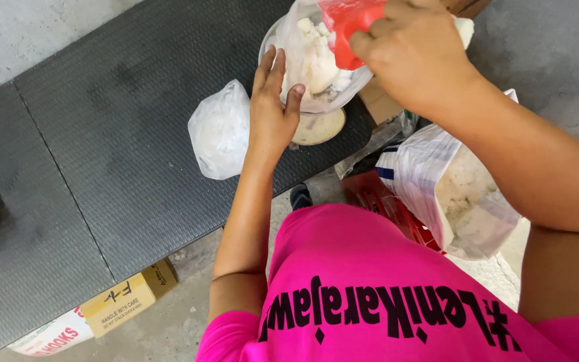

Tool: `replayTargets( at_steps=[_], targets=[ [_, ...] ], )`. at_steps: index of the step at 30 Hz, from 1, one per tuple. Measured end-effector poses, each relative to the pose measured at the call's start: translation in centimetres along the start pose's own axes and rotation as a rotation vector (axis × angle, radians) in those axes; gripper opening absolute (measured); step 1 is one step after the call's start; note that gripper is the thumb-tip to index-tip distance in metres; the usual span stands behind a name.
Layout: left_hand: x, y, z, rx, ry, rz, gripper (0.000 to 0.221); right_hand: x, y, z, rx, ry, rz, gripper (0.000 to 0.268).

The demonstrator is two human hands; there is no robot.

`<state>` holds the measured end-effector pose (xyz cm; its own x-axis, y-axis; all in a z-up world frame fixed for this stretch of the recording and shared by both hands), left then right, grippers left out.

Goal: Weighing and bagging white powdered agricultural material using a scoop and a mechanical scale.

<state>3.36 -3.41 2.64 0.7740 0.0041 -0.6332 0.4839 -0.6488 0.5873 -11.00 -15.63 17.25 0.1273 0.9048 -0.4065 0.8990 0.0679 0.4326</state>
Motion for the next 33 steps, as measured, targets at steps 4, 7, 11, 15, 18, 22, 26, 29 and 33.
replayTargets(
  at_steps=[4,7,11,15,18,22,26,29,33],
  targets=[
    [-1.2,-0.5,-0.5,0.012,-0.003,-0.009,0.060,-1.4,-3.4,-0.2,-0.055,0.151,0.110,0.030],
    [-3.3,-1.2,-1.1,-0.033,-0.025,-0.021,0.060,-2.4,-8.3,1.5,-0.120,0.263,0.271,0.023],
    [-6.7,-2.5,-0.6,-0.169,-0.087,-0.022,0.052,-3.8,-16.6,5.5,-0.202,0.739,0.725,0.014],
    [-10.4,-4.2,3.5,-0.165,-0.076,0.021,0.041,-3.7,-23.3,7.4,-0.317,1.225,1.051,0.016],
    [-12.7,-6.1,8.5,0.036,-0.152,0.066,0.045,-3.3,-27.5,7.0,-0.364,1.374,1.155,0.013],
    [-14.9,-8.9,13.3,0.168,-0.191,0.143,0.047,-3.4,-33.3,5.7,-0.390,1.342,1.225,0.013],
    [-15.8,-11.4,16.4,0.257,-0.203,0.160,0.049,-3.0,-38.5,4.7,-0.384,1.269,1.290,0.013],
    [-15.5,-13.2,18.4,0.354,-0.144,0.180,0.050,-2.4,-42.0,4.1,-0.370,1.219,1.356,0.015],
    [-15.2,-14.9,20.2,0.447,0.025,0.264,0.055,-1.5,-46.1,3.9,-0.283,1.013,1.426,0.016]
  ],
)
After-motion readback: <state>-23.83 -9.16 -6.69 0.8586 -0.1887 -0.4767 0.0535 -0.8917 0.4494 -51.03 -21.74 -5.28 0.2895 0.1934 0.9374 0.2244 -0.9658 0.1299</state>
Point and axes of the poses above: each hand's wrist, its own y-axis towards the middle knuckle, its own z-axis out of the palm, x = y × z, the point moved 6 cm from there along y, towards the middle knuckle, and after that the axes turned 7 degrees about z, right-handed, at the moved point
